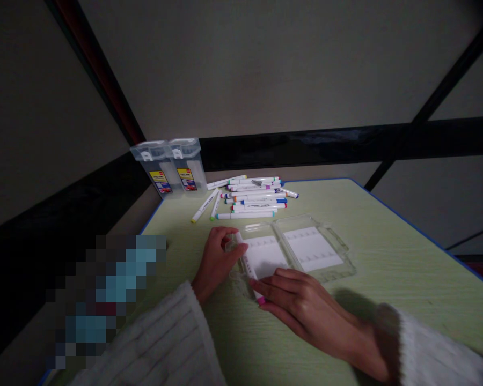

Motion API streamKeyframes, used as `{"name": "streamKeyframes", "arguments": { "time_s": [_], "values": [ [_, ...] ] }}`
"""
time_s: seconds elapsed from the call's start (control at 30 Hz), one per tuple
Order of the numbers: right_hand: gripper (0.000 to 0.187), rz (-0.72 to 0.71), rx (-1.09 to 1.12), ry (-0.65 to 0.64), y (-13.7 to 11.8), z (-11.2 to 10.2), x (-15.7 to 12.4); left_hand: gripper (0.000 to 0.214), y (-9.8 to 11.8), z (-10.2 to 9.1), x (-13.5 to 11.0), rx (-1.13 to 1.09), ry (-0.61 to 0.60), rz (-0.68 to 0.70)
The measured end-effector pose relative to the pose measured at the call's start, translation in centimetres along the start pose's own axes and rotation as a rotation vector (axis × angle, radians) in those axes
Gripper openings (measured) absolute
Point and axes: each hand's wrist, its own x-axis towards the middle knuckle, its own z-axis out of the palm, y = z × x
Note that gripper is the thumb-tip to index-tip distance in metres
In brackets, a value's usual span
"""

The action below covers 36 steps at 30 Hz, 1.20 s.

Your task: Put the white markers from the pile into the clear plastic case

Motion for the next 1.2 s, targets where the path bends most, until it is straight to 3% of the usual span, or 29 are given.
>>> {"name": "streamKeyframes", "arguments": {
  "time_s": [0.63,0.83,1.2],
  "values": [
    [0.024,0.046,0.113,-0.006,0.25,0.05,0.41,0.032,0.02,0.12,-0.05,0.017,-0.036,0.009],
    [0.024,-0.002,0.069,-0.009,0.18,-0.02,0.5,0.031,0.13,0.05,-0.09,0.027,-0.033,0.017],
    [0.025,0.096,0.057,-0.084,-0.03,-0.27,0.49,0.031,0.13,0.0,-0.09,0.06,-0.054,0.018]
  ]
}}
